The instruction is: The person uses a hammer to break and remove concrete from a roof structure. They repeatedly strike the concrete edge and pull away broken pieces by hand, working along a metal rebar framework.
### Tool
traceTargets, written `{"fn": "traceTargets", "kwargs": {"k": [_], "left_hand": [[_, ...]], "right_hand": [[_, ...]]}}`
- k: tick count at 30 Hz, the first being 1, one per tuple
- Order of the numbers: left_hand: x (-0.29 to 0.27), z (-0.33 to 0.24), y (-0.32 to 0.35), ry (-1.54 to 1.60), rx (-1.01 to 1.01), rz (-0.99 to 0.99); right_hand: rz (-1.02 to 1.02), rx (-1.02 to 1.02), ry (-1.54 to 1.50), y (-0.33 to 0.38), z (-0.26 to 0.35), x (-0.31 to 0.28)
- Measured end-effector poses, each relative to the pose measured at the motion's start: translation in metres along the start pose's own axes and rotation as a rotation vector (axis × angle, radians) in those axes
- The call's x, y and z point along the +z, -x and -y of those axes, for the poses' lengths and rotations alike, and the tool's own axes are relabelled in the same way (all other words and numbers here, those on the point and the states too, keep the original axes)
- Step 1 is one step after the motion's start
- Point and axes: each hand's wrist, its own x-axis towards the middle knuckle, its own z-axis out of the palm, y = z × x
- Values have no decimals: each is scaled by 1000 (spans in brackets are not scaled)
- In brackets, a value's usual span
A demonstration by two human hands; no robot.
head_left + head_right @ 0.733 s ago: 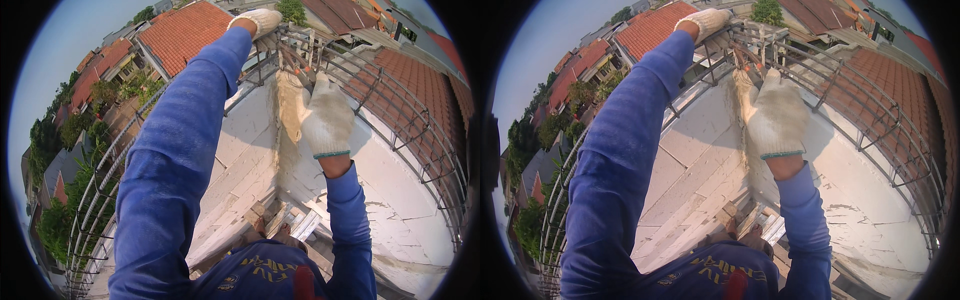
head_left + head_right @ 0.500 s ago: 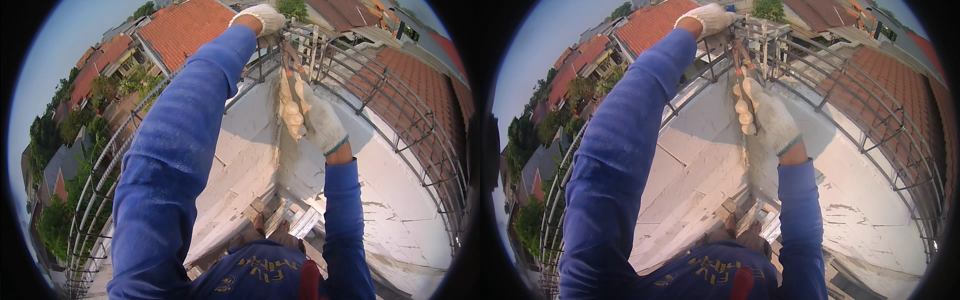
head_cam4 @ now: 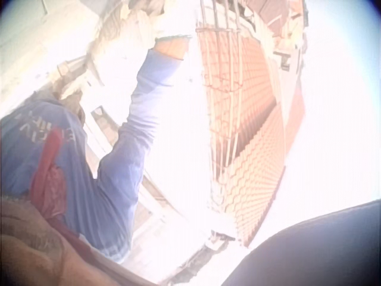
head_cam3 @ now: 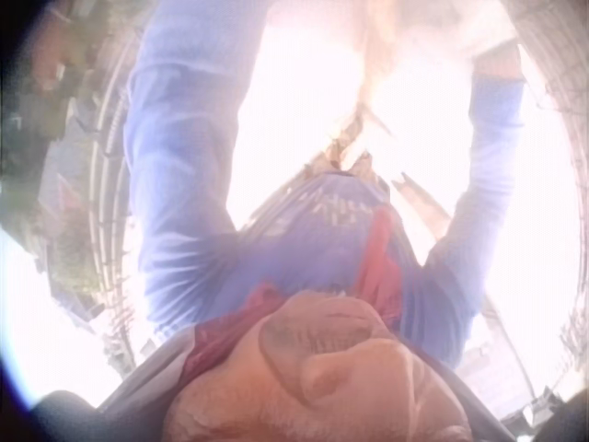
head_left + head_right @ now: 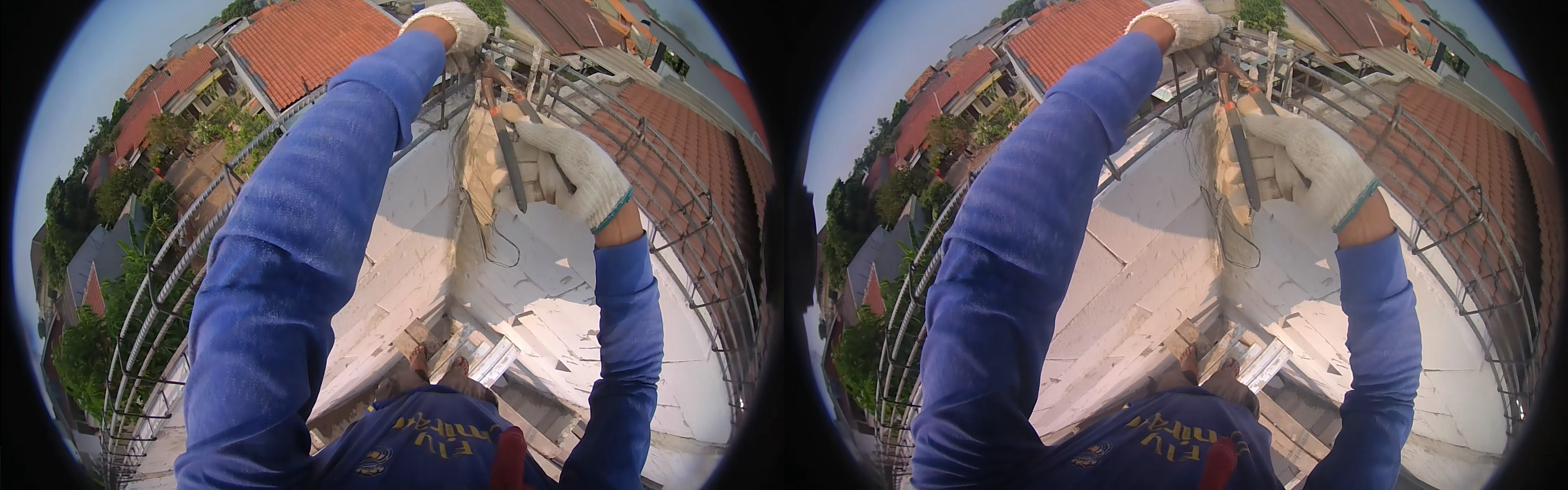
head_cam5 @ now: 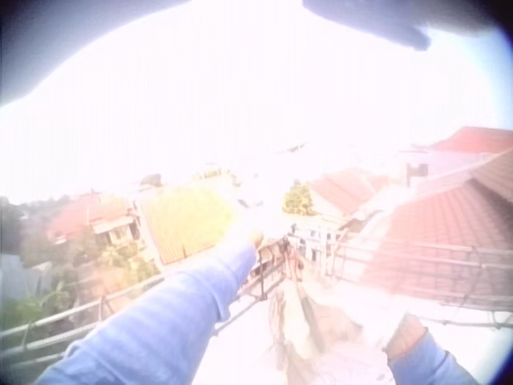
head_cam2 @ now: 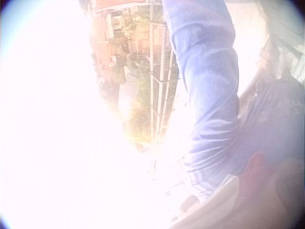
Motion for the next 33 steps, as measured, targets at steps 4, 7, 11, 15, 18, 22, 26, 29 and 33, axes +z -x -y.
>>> {"fn": "traceTargets", "kwargs": {"k": [4, 7, 11, 15, 18, 22, 26, 29, 33], "left_hand": [[4, -2, -3, -1, 9, -5], [5, 3, -8, -4, 3, -18], [5, 9, -5, 36, -33, -72], [-29, -28, 30, 293, -155, 158], [-25, -20, 22, 167, -127, 121], [-4, -3, 3, 21, -36, 31], [6, -5, -7, 1, -1, 19], [8, -2, -10, -17, 1, 19], [7, 0, -11, -29, 5, 18]], "right_hand": [[-75, 64, 222, -4, 11, -7], [-6, 9, 98, 1, 7, 2], [-18, -32, -110, 1, -18, 18], [-24, -36, -115, -3, -28, 12], [-46, 21, -111, 2, -16, 19], [-18, 1, -22, -3, -8, 20], [-111, -1, 102, -10, -10, 11], [-312, -27, 574, -24, -28, 11], [-601, -242, 1005, -39, -65, 29]]}}
